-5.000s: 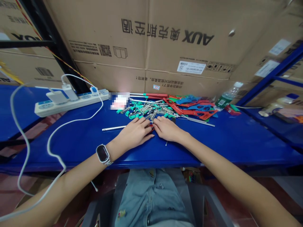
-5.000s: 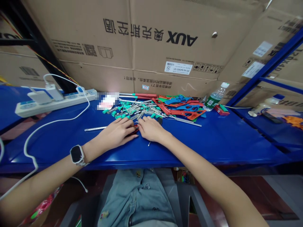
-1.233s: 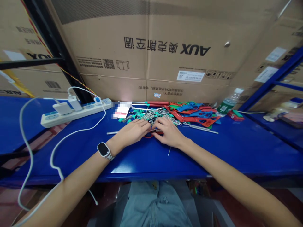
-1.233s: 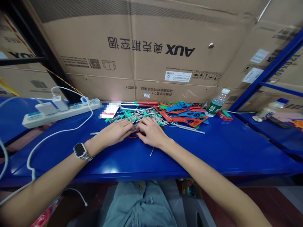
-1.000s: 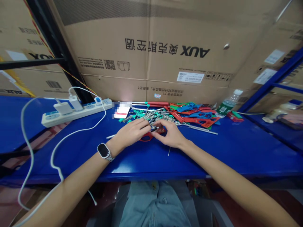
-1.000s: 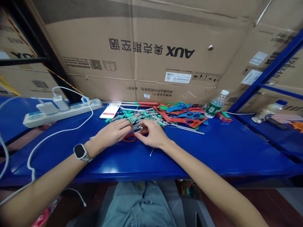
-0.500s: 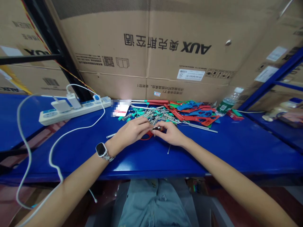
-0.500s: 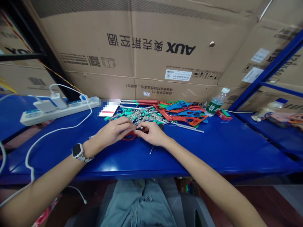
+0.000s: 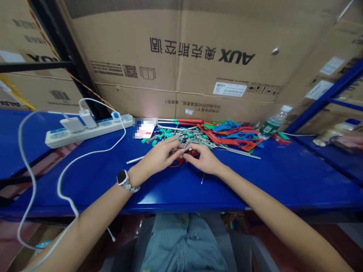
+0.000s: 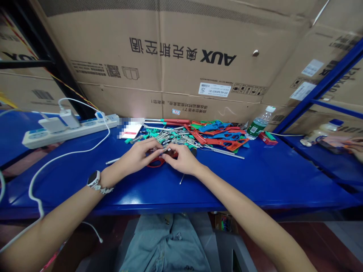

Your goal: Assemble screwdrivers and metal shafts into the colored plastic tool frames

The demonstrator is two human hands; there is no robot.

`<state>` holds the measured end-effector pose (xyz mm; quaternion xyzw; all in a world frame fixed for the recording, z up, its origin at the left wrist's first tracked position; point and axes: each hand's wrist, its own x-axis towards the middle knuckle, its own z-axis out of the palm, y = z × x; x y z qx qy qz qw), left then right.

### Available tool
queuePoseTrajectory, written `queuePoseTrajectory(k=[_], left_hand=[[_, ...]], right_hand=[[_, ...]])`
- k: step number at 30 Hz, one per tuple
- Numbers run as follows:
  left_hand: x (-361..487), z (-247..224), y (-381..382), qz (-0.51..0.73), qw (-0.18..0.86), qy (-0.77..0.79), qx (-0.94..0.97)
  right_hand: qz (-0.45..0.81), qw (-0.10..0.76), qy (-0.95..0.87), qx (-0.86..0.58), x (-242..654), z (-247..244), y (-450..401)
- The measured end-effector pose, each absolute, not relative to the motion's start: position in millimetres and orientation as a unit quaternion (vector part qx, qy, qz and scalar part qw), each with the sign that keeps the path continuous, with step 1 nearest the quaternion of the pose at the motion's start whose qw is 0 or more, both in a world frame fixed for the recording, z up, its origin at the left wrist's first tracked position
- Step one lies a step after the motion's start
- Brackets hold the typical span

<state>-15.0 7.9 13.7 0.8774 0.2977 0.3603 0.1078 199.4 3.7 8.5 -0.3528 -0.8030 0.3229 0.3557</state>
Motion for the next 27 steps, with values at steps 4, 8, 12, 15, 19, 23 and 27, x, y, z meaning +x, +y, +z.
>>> queuePoseTrajectory(k=[4,8,12,15,19,23,27], left_hand=[[-14.0,14.5,9.0,0.375,0.116,0.297,0.870],[-12.6,14.6,8.2,0.386,0.139,0.298,0.862],[-12.6,14.6,6.8,0.357,0.159,0.352,0.851],[-13.4,15.0,6.1,0.356,0.156,0.364,0.847],[-13.4,15.6,6.2,0.365,0.154,0.356,0.846],[-12.7,16.4,6.3,0.370,0.153,0.353,0.846],[-15.4,18.3,6.9,0.387,0.146,0.351,0.840]], right_hand=[[0.318,0.358,-0.806,-0.348,198.5,9.2,2.9],[0.316,0.362,-0.808,-0.341,198.3,9.5,2.7],[0.337,0.360,-0.805,-0.331,198.5,8.4,3.1],[0.347,0.358,-0.801,-0.330,199.0,7.2,4.1],[0.356,0.359,-0.794,-0.337,199.5,7.1,5.0],[0.343,0.356,-0.800,-0.341,200.0,8.1,4.6],[0.334,0.357,-0.799,-0.350,201.5,7.5,4.9]])
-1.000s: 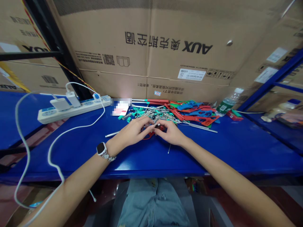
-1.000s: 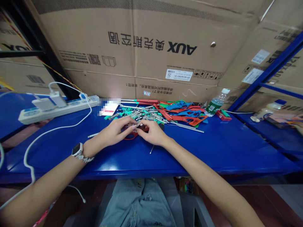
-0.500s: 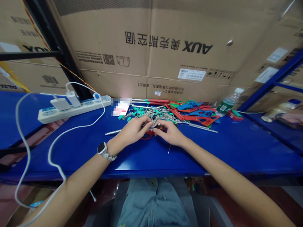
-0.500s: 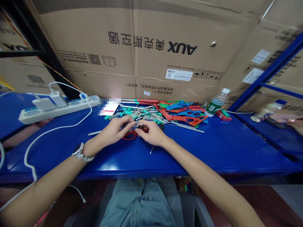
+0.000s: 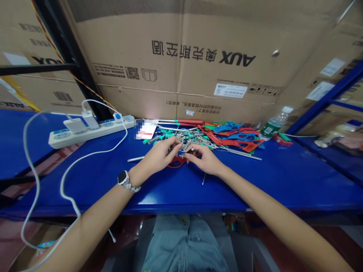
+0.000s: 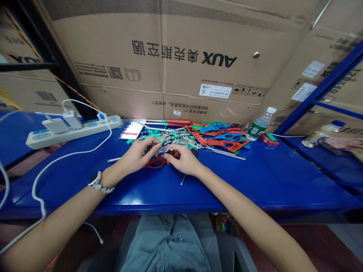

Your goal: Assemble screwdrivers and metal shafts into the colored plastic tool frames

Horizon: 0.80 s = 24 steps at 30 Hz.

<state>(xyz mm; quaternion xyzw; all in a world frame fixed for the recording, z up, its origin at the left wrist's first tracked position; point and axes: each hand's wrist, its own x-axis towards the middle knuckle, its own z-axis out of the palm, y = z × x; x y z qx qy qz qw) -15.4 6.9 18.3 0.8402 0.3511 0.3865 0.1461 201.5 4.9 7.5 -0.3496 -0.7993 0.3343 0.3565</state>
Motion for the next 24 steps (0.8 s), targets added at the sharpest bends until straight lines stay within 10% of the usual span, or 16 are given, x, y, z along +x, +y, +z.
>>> queuePoseTrajectory(k=[24], left_hand=[[-30.6,25.3,6.3,0.414,0.095,0.268,0.865]], right_hand=[[0.444,0.403,-0.739,-0.307,214.0,4.5,18.2]])
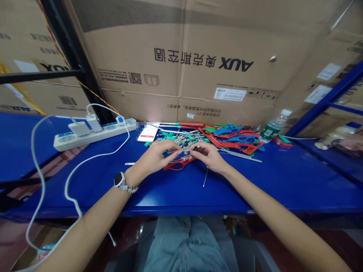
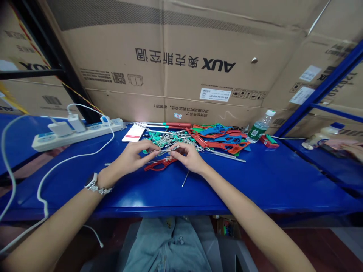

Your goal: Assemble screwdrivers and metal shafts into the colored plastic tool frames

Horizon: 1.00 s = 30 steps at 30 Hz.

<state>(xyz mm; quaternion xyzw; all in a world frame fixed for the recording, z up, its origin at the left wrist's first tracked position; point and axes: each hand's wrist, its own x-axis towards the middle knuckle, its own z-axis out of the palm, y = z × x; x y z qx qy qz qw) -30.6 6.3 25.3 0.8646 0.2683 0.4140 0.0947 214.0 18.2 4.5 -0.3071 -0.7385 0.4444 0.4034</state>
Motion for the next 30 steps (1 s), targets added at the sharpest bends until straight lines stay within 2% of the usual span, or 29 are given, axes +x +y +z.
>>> queuePoseTrajectory(k=[7,11,16,25,30], left_hand=[[-44.4,27.1,13.7,0.423,0.144,0.326,0.833],[-50.4,24.7,19.6,0.429,0.165,0.331,0.824],[-47.9,22.5,19.1,0.418,0.176,0.332,0.827],[-46.9,18.9,19.3,0.415,0.158,0.355,0.823],[-45.3,11.3,20.7,0.363,0.130,0.368,0.846]], right_hand=[[0.409,0.434,-0.728,-0.337,215.2,10.5,17.9],[0.423,0.456,-0.707,-0.338,219.7,11.6,21.1],[0.450,0.445,-0.697,-0.338,223.0,11.7,22.6],[0.471,0.445,-0.681,-0.341,218.7,11.2,19.1],[0.459,0.458,-0.677,-0.348,218.1,9.5,21.3]])
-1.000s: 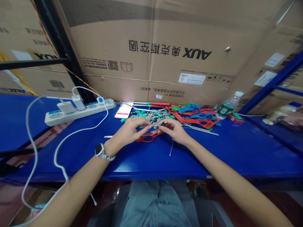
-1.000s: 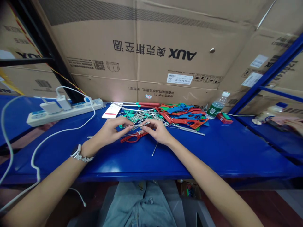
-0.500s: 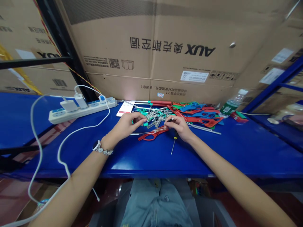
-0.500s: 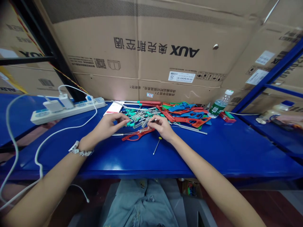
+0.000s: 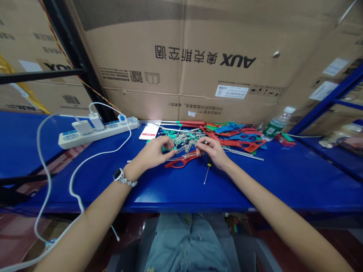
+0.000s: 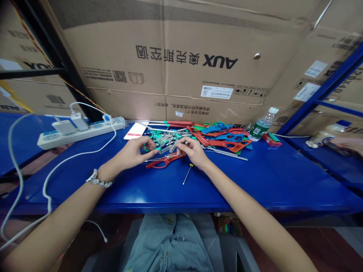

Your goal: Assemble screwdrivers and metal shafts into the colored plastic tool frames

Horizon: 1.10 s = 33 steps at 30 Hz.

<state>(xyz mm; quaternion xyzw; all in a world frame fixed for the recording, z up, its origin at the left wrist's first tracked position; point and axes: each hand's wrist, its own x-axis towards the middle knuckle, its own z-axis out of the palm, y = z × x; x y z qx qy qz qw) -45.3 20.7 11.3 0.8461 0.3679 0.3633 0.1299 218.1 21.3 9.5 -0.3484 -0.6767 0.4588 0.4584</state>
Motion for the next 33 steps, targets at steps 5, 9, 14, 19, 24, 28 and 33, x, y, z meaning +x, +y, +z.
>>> queuePoseTrajectory(k=[5,9,14,19,24,28,33], left_hand=[[-37.5,7.8,17.9,0.246,0.075,0.340,0.905],[-33.8,10.5,13.1,0.234,0.067,0.314,0.917],[-26.8,13.3,6.8,0.366,0.096,0.291,0.879],[-16.0,12.5,3.8,0.476,0.166,0.282,0.816],[-10.6,11.3,1.5,0.498,0.172,0.237,0.816],[-7.6,8.3,1.4,0.502,0.207,0.251,0.802],[-6.7,9.5,1.9,0.500,0.212,0.232,0.807]], right_hand=[[0.442,0.458,-0.684,-0.357,218.0,6.4,24.0],[0.380,0.454,-0.724,-0.353,216.2,4.2,21.7],[0.229,0.457,-0.792,-0.334,212.9,5.1,11.4],[0.153,0.436,-0.836,-0.296,206.8,6.0,2.9],[0.176,0.438,-0.816,-0.334,203.3,3.8,1.5],[0.179,0.442,-0.807,-0.347,203.6,3.0,1.6],[0.213,0.442,-0.795,-0.357,201.6,4.1,-0.2]])
